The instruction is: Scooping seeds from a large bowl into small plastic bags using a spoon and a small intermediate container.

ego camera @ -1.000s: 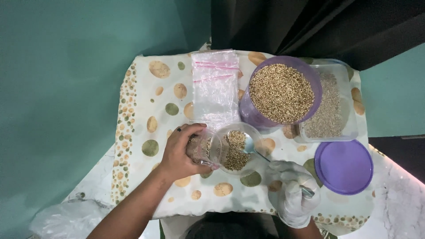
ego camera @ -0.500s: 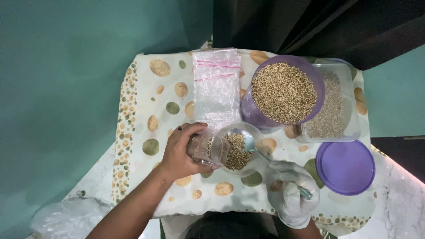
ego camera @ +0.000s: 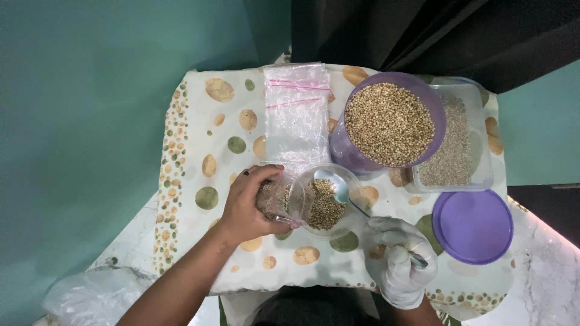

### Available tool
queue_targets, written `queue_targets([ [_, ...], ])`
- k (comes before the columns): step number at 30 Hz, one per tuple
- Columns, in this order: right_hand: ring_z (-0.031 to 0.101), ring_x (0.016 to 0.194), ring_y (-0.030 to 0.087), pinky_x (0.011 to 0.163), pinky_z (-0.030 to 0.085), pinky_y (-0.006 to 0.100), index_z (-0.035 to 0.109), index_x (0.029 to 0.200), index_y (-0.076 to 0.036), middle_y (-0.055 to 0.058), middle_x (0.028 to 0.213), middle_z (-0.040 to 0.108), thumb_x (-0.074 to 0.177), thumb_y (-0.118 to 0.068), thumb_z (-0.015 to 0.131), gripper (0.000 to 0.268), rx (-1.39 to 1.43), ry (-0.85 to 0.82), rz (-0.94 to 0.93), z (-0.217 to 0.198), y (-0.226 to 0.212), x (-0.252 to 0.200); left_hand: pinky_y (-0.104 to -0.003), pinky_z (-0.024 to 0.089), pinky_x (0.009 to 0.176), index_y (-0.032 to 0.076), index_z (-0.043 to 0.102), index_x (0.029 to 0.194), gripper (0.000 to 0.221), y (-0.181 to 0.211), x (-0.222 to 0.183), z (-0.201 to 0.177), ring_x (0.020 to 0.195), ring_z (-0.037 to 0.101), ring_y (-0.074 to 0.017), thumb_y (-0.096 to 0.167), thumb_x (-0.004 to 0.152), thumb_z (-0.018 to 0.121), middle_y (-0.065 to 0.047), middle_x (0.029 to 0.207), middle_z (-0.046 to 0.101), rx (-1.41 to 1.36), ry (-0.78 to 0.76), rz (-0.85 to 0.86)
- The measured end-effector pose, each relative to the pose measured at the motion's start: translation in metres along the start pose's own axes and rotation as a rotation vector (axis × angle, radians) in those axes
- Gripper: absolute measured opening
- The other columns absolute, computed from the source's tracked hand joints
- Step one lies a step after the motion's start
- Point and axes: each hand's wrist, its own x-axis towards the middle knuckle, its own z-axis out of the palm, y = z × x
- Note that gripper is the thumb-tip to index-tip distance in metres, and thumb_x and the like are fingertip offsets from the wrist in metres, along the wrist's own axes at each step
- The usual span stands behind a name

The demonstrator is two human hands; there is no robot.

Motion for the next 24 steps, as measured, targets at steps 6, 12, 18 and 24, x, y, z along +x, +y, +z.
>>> queue_targets([
  [6,0.074,0.079,0.035,0.081,0.065,0.043,0.059,0.088,-0.002,0.023,0.084,0.07,0.101,-0.032,0.062,0.033,0.017,-0.006,0.001,-0.005,-0.002,0.001,-0.039,0.052,0.097,0.009,0.053,0.132,0.098,0.001,0.0,0.0,0.112,0.069,-0.027,0.054,0.057,0.096,-0.012,0.127,0.068,0.013,-0.002,-0.023],
  [12,0.077,0.088,0.034,0.092,0.065,0.045,0.062,0.092,-0.004,0.023,0.094,0.072,0.101,-0.031,0.062,0.029,-0.016,-0.058,-0.009,-0.009,-0.003,-0.007,-0.039,0.053,0.097,0.008,0.053,0.131,0.094,0.001,0.001,0.0,0.113,0.068,-0.0269,0.054,0.06,0.094,-0.012,0.127,0.067,0.002,-0.005,-0.018],
  [18,0.078,0.093,0.035,0.08,0.074,0.039,0.062,0.106,0.0,0.025,0.111,0.068,0.108,-0.032,0.058,0.032,0.113,-0.153,-0.172,0.013,-0.021,-0.002,-0.037,0.053,0.097,0.009,0.054,0.132,0.096,0.003,0.0,-0.002,0.112,0.069,-0.0257,0.057,0.059,0.094,-0.01,0.124,0.068,0.014,-0.001,-0.024],
  [24,0.078,0.107,0.035,0.093,0.07,0.051,0.06,0.124,-0.013,0.018,0.128,0.066,0.108,-0.015,0.045,0.021,-0.15,-0.521,-0.256,0.006,-0.023,0.012,-0.039,0.053,0.094,0.01,0.053,0.134,0.097,-0.002,-0.001,-0.001,0.11,0.069,-0.0271,0.057,0.059,0.093,-0.012,0.124,0.067,0.004,-0.016,-0.037],
])
